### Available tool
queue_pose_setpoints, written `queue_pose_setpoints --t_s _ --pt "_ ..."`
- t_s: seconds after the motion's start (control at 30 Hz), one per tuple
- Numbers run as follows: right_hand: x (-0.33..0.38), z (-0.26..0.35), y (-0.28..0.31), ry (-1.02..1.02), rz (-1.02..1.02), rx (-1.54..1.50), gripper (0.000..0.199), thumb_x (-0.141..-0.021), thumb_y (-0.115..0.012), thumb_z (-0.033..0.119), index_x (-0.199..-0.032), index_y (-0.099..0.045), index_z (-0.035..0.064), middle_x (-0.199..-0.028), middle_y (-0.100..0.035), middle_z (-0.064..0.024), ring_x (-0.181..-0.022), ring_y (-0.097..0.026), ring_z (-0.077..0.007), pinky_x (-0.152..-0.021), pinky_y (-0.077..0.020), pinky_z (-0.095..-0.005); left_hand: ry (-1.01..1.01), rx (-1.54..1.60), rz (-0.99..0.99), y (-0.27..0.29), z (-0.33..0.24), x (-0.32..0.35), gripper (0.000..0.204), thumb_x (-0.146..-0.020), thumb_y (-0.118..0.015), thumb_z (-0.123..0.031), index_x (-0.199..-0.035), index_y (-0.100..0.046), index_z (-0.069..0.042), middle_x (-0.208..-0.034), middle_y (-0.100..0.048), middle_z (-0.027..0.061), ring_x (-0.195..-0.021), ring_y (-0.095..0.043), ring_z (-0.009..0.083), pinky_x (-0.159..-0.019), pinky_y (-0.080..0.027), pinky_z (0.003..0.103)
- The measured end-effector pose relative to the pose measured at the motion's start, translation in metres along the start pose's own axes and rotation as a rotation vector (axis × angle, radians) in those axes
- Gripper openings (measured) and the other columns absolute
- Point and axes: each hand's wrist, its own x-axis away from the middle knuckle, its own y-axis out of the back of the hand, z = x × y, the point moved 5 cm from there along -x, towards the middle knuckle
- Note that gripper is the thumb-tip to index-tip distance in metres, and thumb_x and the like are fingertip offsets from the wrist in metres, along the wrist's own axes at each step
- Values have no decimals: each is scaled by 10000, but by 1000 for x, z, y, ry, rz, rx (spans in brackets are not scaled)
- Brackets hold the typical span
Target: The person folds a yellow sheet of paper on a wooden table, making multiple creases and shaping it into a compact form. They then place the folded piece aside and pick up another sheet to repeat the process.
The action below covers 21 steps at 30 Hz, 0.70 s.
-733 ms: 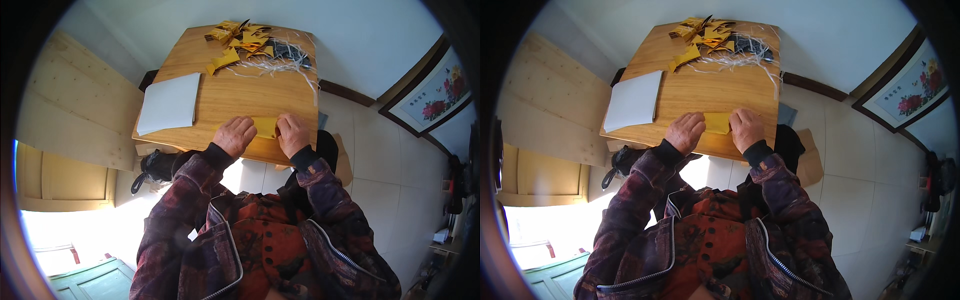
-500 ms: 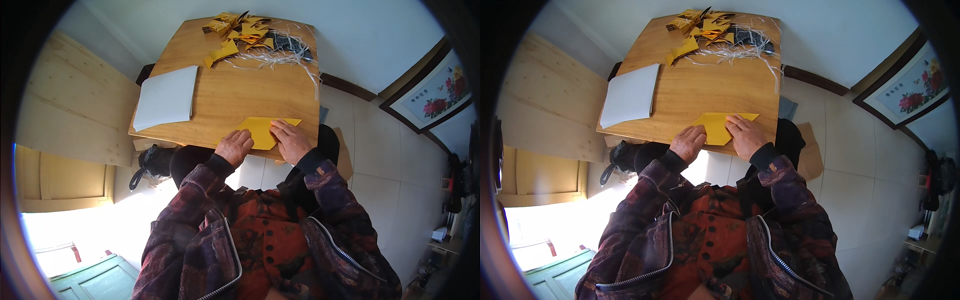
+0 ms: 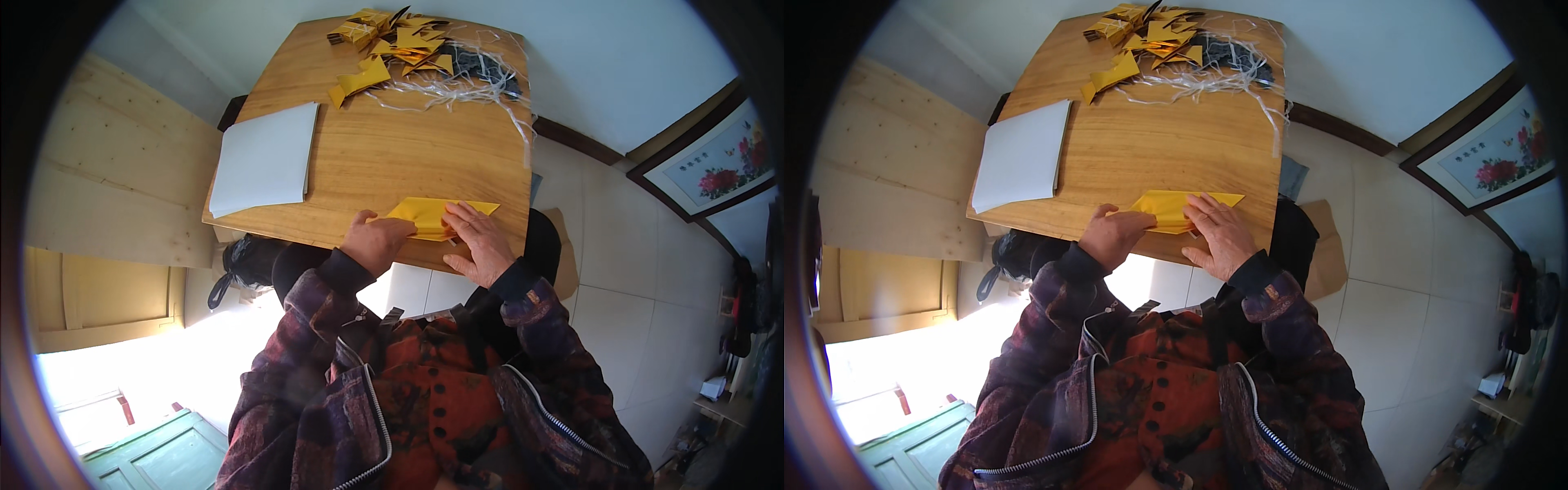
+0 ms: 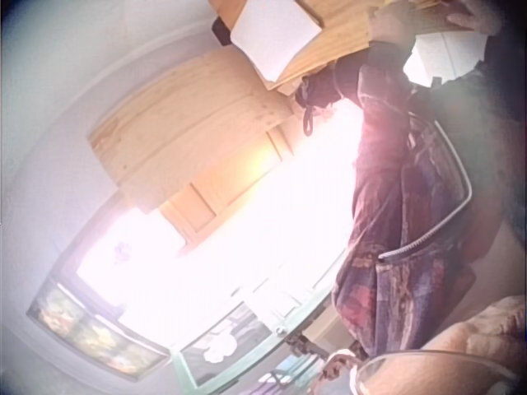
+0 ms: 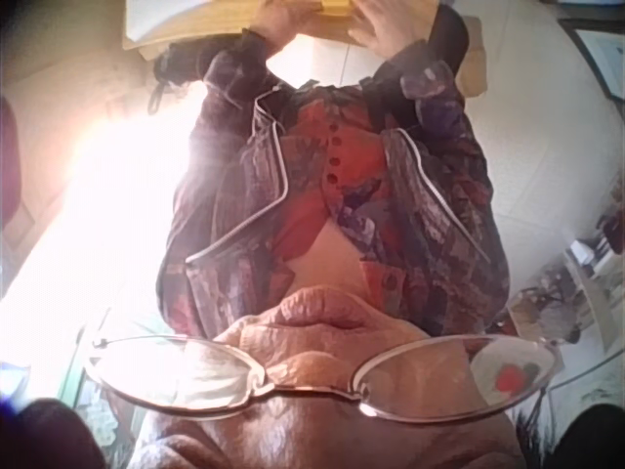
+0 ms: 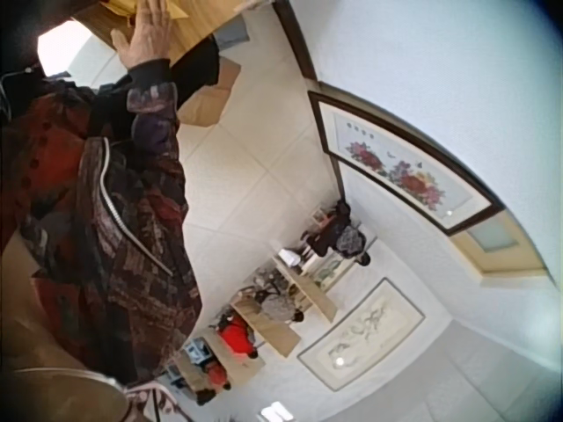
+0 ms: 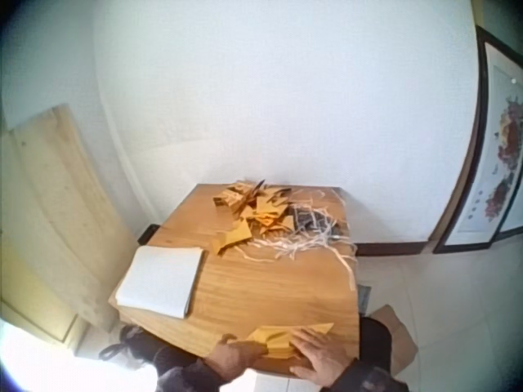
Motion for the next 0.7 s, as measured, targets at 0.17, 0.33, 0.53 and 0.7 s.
queue_pose_setpoints --t_s 0.17,0.33,0.53,0.7 --pt "-1 2 7 -31 -79 -140 660 -793 -705 200 -1373 -425 55 -1415 -431 -161 -1337 -365 -371 -1102 -308 -452 133 160 133 7 24 -33 218 -829 -644 -158 -1040 -676 -108 -916 -710 77 -832 -656 245 -783 -463 376" --pt "-1 9 8 22 -76 5 676 -762 -719 156 -1367 -431 66 -1392 -450 -149 -1306 -397 -366 -1083 -327 -461 109 177 4 2 31 -49 228 -810 -649 -159 -1027 -670 -92 -891 -675 89 -814 -658 244 -699 -485 378" --pt "-2 7 3 -25 -76 42 684 -751 -732 188 -1362 -451 60 -1416 -435 -141 -1327 -382 -338 -1091 -321 -451 132 257 -42 -3 36 -52 222 -780 -667 -139 -994 -661 -81 -844 -612 95 -785 -640 279 -692 -489 382" --pt "-2 5 2 -59 -68 49 700 -746 -740 203 -1362 -453 36 -1427 -426 -144 -1339 -376 -323 -1096 -319 -438 100 238 -93 0 33 -55 199 -761 -656 -102 -958 -653 -81 -837 -598 96 -787 -614 297 -706 -484 395"
